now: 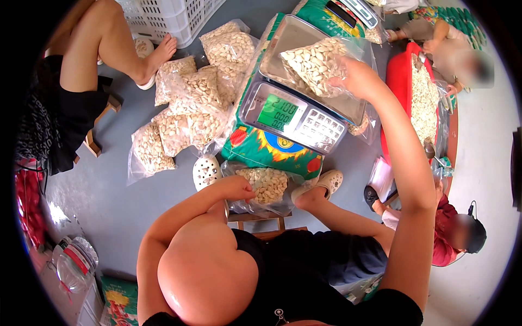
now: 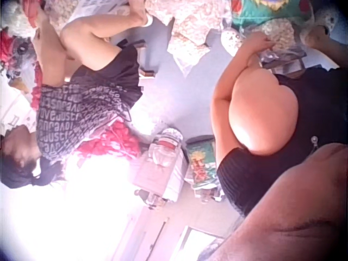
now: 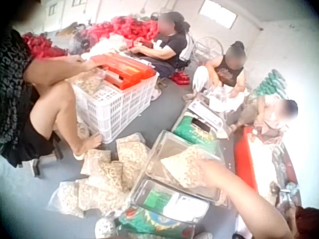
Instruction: The person scoops peanuts from a large red basin into clear plastic bags using a metal scoop. They place the filled bags on a digital scale to weigh them, then move the weighed bags aside. The process is repeated for multiple bags.
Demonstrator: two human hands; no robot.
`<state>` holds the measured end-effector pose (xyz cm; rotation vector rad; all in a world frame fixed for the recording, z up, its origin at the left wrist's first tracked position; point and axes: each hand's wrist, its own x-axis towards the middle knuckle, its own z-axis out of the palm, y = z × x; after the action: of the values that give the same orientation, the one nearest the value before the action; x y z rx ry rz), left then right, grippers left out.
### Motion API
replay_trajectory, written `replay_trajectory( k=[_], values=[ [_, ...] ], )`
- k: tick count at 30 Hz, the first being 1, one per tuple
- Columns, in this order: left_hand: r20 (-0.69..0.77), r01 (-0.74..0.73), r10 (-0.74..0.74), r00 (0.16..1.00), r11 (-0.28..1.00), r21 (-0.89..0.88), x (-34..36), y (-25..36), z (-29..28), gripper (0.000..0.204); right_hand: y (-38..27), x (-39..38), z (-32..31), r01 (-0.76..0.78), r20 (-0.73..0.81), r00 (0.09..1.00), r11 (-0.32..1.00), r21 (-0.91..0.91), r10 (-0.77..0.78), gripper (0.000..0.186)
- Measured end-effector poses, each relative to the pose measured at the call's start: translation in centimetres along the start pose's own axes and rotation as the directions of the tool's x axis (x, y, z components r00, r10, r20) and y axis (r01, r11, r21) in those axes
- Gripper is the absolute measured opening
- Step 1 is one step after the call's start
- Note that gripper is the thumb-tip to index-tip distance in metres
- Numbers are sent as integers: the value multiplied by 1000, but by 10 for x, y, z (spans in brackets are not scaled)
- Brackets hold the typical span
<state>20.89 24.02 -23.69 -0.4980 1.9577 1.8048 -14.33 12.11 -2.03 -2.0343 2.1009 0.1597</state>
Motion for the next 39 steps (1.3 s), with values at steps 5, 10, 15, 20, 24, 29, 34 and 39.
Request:
replay_trajectory(
  k=[5,10,15,20,24,29,34,39],
  values=[
    [-13,-28,28,1000,1000,-11,4,-8,4,30,31,17,21,-35,54,998,996,-83,40,80],
    [-9,-12,12,1000,1000,-17,4,-8,5,31,11,39,22,21,16,1000,999,-31,-21,84],
    [3,1,-1,1000,1000,-29,6,-1,2,31,-1,47,29,-120,-65,991,991,-52,116,87],
    [26,13,-13,1000,1000,2,11,-1,3,32,-6,39,41,-91,-162,983,996,9,92,69],
    [18,5,-5,1000,1000,1,11,2,2,33,-3,50,36,-83,-67,994,996,-10,82,58],
    [28,24,-24,999,1000,7,7,6,0,32,28,58,44,-26,-178,983,993,116,47,54],
    [37,29,-30,999,999,26,8,6,-1,33,36,51,36,-191,-209,904,791,581,373,45],
    [14,0,0,1000,1000,13,9,2,4,32,15,14,5,-124,-33,922,375,919,386,22]
  ],
)
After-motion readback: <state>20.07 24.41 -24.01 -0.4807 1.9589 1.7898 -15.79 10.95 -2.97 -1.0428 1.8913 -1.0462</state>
